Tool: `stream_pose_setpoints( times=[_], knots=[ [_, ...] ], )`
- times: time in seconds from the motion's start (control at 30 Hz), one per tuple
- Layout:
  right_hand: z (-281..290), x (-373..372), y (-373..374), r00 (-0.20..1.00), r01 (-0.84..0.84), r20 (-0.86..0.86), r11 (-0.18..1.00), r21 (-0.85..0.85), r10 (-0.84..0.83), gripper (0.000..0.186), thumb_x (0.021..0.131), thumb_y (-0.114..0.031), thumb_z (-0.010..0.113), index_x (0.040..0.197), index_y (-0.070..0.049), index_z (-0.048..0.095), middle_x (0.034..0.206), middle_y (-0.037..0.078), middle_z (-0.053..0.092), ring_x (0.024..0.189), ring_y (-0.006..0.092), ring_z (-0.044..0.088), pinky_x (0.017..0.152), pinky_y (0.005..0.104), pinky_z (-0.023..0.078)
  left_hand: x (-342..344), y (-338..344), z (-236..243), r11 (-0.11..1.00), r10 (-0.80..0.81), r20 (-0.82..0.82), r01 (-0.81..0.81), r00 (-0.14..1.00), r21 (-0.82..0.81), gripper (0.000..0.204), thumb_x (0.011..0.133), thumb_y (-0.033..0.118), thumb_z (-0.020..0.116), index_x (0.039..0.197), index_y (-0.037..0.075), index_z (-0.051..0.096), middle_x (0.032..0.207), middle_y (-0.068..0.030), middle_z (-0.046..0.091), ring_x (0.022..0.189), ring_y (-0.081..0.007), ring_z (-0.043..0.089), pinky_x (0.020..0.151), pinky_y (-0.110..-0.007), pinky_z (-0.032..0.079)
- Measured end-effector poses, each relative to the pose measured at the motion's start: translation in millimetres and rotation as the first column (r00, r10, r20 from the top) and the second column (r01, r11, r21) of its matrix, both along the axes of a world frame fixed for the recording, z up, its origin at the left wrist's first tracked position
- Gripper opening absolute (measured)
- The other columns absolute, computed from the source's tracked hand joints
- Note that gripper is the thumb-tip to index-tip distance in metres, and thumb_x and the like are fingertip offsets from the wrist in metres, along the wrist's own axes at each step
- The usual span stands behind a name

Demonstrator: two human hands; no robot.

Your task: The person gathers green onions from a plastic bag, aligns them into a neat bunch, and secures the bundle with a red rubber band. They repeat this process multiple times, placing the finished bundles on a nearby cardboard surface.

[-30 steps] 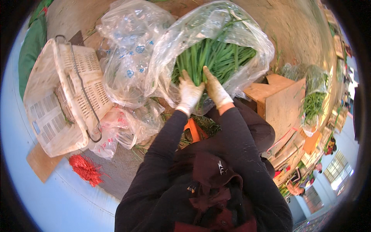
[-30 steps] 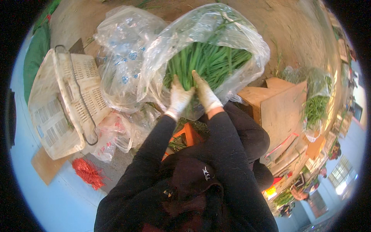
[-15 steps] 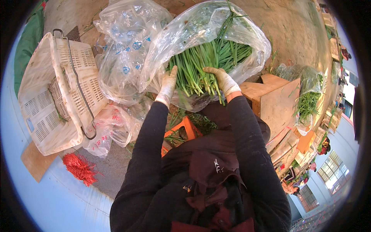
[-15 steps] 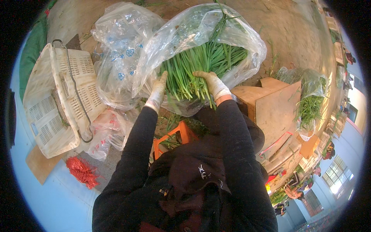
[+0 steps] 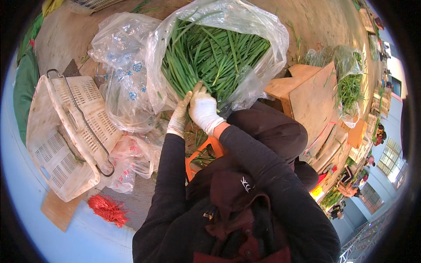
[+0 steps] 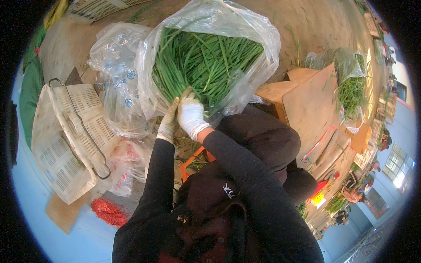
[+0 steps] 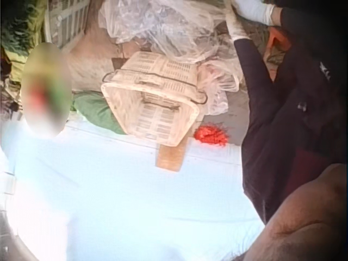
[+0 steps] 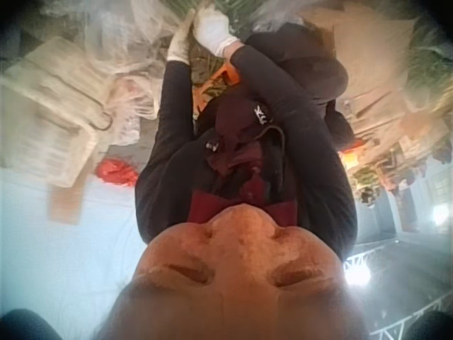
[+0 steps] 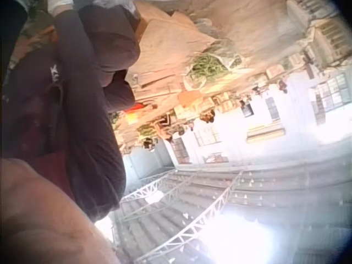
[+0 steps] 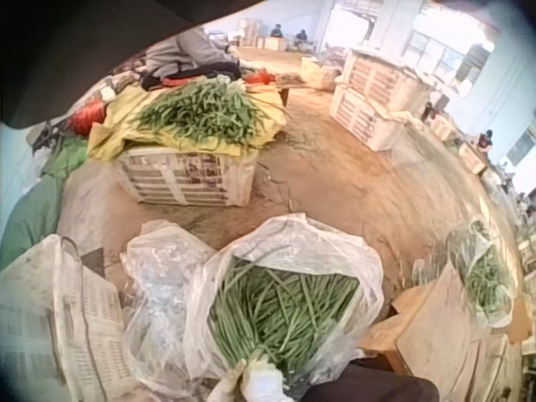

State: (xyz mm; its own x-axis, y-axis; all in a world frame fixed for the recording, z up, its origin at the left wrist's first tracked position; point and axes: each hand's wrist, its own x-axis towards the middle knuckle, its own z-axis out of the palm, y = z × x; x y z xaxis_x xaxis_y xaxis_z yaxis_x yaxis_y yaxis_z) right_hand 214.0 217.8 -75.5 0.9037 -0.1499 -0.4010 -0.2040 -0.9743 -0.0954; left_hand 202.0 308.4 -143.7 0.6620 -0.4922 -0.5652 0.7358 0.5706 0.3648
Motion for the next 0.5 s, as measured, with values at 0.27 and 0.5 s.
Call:
stream_pose_setpoints(
  times=[0.27,0.5],
  knots=[
    [34.8,12.7,-35.6,0.941,-0.111,-0.261,0.928,0.356,0.213,0.074,0.083,-0.043,0.065,0.131,0.008,0.042,0.099,0.026,0.065,0.09,0.034,0.068,0.073,0.0391,0.055,-2.2,12.6,-9.0,0.973,0.065,-0.214,-0.014,0.975,0.232,0.054,0.085,0.036,0.071,0.127,0.005,0.056,0.118,-0.0085,0.062,0.106,-0.0217,0.058,0.095,-0.035,0.045],
    [6.0,73.8,-68.2,0.852,0.523,-0.353,0.675,0.52,-0.388,0.101,0.077,-0.06,0.07,0.14,0.01,0.035,0.13,0.033,0.052,0.121,0.0389,0.054,0.1,0.0375,0.046,-2.6,30.8,-2.6,0.968,0.068,-0.267,0.0,0.961,0.249,0.051,0.082,0.037,0.072,0.122,0.008,0.057,0.109,-0.007,0.065,0.094,-0.0222,0.063,0.084,-0.038,0.053]
  ],
)
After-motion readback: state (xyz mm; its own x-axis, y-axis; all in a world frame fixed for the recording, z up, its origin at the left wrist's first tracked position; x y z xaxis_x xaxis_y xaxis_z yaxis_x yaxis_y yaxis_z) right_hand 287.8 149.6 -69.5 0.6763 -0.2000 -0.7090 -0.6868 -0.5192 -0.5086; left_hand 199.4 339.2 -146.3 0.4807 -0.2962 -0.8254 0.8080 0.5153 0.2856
